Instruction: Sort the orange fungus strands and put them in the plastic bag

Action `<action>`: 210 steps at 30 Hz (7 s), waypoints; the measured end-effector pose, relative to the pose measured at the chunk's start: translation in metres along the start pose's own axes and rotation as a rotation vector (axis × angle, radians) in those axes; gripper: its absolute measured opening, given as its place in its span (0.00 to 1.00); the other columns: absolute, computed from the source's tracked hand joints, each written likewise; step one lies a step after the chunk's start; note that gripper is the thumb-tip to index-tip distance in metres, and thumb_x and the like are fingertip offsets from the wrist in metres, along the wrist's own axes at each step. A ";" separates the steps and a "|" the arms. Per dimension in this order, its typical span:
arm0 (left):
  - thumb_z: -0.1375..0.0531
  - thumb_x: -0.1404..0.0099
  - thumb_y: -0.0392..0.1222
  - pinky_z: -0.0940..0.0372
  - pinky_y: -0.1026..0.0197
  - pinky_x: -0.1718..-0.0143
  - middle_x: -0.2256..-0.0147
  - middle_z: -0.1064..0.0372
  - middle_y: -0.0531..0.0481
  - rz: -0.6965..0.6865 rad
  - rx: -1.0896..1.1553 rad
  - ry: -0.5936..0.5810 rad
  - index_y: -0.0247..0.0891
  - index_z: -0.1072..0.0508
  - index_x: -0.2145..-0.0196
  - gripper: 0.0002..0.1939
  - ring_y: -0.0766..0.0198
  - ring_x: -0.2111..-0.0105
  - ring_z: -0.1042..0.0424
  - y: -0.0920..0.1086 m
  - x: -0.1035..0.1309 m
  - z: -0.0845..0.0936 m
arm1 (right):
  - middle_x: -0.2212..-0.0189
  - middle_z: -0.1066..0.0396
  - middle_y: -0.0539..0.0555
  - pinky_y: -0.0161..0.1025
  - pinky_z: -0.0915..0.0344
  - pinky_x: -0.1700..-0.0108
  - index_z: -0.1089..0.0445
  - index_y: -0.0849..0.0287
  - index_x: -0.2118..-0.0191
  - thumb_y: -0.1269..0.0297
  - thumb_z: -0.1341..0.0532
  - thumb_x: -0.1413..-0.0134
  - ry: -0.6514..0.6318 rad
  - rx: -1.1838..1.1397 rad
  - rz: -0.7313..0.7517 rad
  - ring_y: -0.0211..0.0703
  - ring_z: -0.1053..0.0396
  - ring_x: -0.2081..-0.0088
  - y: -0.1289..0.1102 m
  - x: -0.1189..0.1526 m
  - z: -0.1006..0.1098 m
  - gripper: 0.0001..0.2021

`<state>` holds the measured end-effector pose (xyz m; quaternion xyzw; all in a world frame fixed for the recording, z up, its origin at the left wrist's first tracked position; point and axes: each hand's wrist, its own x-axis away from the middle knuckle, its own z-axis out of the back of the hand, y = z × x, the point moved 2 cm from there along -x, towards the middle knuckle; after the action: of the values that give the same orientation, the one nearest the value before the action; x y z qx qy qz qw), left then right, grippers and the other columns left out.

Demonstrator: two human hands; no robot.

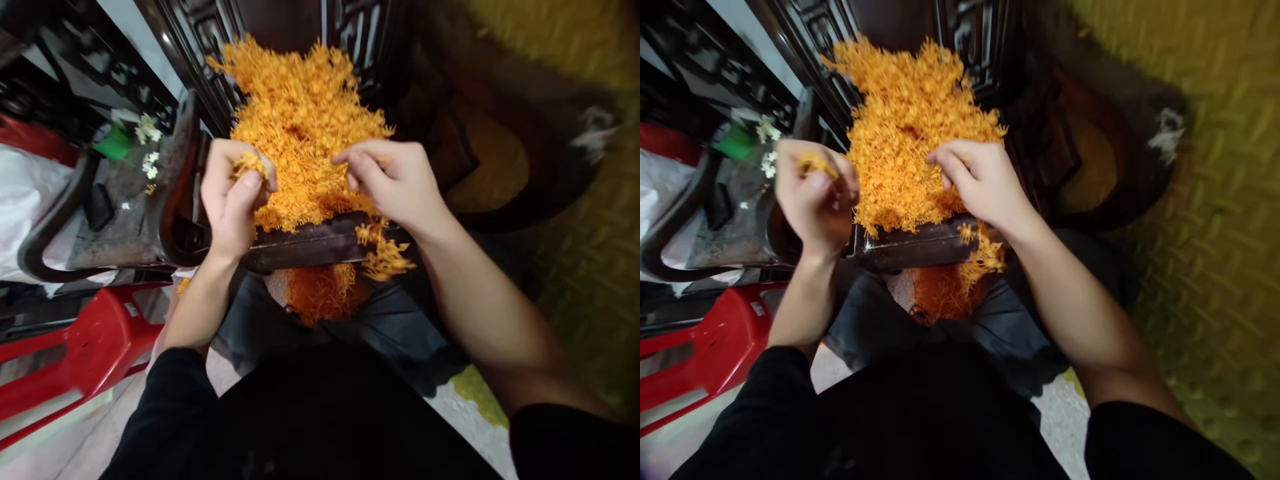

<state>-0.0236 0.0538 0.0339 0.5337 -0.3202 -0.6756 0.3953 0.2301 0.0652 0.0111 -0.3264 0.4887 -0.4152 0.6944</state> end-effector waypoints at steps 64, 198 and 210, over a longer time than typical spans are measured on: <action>0.45 0.23 0.41 0.30 0.59 0.65 0.52 0.22 0.45 -0.208 -0.265 -0.252 0.41 0.32 0.52 0.06 0.68 0.71 0.26 0.014 0.009 -0.041 | 0.73 0.28 0.48 0.31 0.45 0.79 0.24 0.55 0.63 0.62 0.24 0.60 0.329 -0.774 -0.334 0.33 0.35 0.77 0.018 -0.013 0.006 0.16; 0.40 0.30 0.52 0.33 0.56 0.60 0.67 0.25 0.46 0.023 -0.363 -0.365 0.37 0.24 0.65 0.16 0.59 0.66 0.28 0.005 -0.001 -0.034 | 0.75 0.30 0.46 0.34 0.42 0.76 0.37 0.54 0.63 0.49 0.26 0.48 -0.184 -0.804 -0.355 0.34 0.36 0.78 -0.006 0.017 -0.043 0.22; 0.44 0.26 0.57 0.32 0.58 0.53 0.61 0.21 0.47 0.077 -0.297 -0.360 0.38 0.25 0.54 0.20 0.61 0.60 0.24 0.012 0.000 -0.035 | 0.72 0.26 0.48 0.40 0.34 0.63 0.39 0.56 0.56 0.54 0.37 0.32 -0.208 -0.393 -0.108 0.38 0.28 0.69 -0.013 0.024 -0.045 0.13</action>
<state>0.0130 0.0479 0.0360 0.3279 -0.3026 -0.7840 0.4315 0.1885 0.0361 -0.0012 -0.5222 0.4679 -0.3125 0.6408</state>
